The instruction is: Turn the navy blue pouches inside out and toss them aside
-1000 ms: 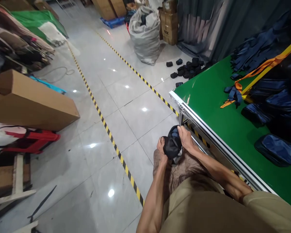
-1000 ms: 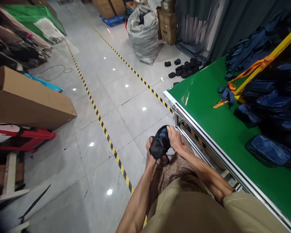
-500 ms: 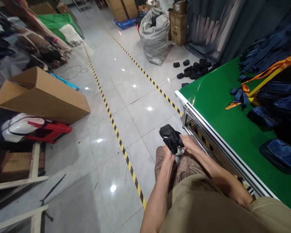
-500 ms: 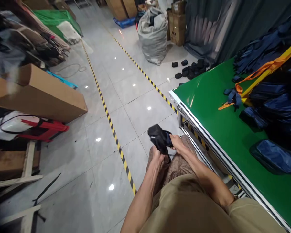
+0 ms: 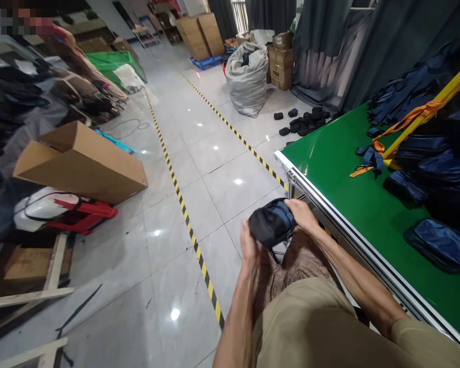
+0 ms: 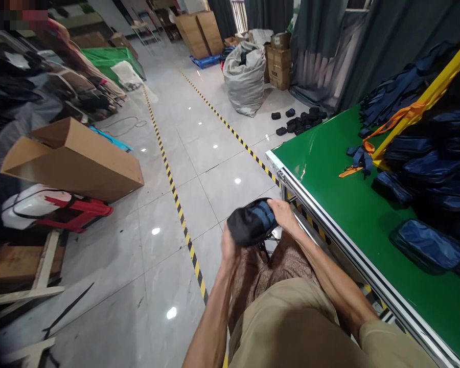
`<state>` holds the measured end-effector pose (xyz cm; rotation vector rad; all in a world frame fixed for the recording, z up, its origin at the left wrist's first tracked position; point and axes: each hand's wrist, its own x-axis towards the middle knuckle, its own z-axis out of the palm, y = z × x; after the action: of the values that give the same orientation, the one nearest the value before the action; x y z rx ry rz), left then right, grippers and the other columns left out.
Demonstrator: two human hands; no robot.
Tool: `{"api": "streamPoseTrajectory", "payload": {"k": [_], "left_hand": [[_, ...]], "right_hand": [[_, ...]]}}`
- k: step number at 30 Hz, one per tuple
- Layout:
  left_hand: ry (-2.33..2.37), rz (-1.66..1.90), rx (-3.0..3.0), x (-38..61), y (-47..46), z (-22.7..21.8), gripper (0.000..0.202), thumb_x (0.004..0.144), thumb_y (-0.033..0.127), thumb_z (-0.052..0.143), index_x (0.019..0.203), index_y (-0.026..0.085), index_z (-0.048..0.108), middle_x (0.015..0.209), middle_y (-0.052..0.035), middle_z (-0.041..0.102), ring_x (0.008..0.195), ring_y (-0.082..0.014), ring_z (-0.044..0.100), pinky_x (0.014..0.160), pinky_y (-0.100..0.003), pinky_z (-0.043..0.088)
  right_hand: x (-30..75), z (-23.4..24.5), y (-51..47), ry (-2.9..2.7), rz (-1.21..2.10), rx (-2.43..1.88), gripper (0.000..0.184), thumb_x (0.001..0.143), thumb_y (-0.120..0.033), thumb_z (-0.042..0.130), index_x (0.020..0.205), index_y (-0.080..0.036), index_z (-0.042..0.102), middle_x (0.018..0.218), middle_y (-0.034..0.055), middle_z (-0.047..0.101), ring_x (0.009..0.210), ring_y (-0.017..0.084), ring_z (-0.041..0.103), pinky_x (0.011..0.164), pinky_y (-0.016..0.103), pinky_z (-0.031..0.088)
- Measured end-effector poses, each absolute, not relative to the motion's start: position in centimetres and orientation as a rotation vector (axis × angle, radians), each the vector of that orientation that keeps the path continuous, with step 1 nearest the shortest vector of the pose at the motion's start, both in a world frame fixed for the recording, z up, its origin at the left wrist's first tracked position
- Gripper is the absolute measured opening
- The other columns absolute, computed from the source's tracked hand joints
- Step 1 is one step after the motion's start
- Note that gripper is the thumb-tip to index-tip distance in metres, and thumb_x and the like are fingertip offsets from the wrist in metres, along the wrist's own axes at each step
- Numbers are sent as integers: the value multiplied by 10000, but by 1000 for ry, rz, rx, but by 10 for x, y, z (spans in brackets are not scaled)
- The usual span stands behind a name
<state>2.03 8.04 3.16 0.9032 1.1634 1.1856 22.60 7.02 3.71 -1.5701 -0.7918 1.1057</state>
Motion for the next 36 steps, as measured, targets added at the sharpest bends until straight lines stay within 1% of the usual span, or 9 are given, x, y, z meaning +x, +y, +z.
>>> {"api": "streamPoseTrajectory", "payload": {"k": [2,6,11,16,20,23,26,29,36], "left_hand": [[1141,1322,1002,-2,87,68,685,986,816,713,1250,191,804,1160,-110,808,1133,-244,763,928,-322,609],[1100,1003,1570,-23,67,106,476,966,529,886,1361,270,826,1354,-116,806,1270,-290,732,1082,-380,562],[1240,977,1698,-1,21,61,254,1107,408,670,1244,307,858,1298,-100,830,1231,-299,735,1147,-437,516],[1254,988,1495,19,-14,30,334,1095,537,663,1138,269,859,1175,-114,831,1135,-316,732,1084,-434,522],[1030,685,1039,17,-35,30,456,987,649,798,1067,204,849,993,-83,796,927,-252,693,888,-345,514],[953,611,738,11,-43,29,502,844,647,949,1000,186,821,856,-28,710,798,-181,606,787,-280,458],[1006,685,668,9,-43,33,521,805,639,989,1001,196,798,883,-10,687,811,-159,578,785,-251,459],[1097,773,771,12,-36,40,526,869,684,926,1036,205,788,949,-20,705,865,-174,593,803,-252,492],[1250,908,1007,29,-26,44,570,902,765,851,1011,209,788,906,-28,705,802,-180,602,694,-253,508]], "right_hand": [[225,59,66,-1136,927,-1482,443,1071,-535,658,743,-242,608,719,-19,601,714,184,568,658,280,448],[210,81,43,-1594,725,-1314,327,1160,-481,560,1161,-259,800,1066,57,823,923,247,740,861,323,501],[208,73,12,-1840,720,-1288,483,1220,-529,429,1053,-261,793,1032,100,799,950,269,716,855,347,461],[219,54,-14,-1614,1016,-1324,578,1188,-658,449,793,-254,570,798,3,592,762,207,537,739,328,402],[225,33,-37,-1493,1273,-1380,658,1151,-766,461,733,-258,494,697,-37,484,692,186,471,659,321,368],[228,20,-56,-1517,1140,-1422,648,1153,-738,511,729,-260,623,748,7,626,764,229,599,764,364,468],[232,11,-73,-1533,1013,-1405,436,1175,-610,564,1083,-287,841,1103,90,824,1069,307,739,1026,448,543],[235,9,-84,-1485,1016,-1427,364,1178,-519,572,1316,-305,832,1276,102,831,1188,315,756,1101,466,563],[232,22,-83,-882,1358,-1363,438,1045,-657,743,1004,-228,822,1008,86,822,983,294,757,911,406,606]]}}
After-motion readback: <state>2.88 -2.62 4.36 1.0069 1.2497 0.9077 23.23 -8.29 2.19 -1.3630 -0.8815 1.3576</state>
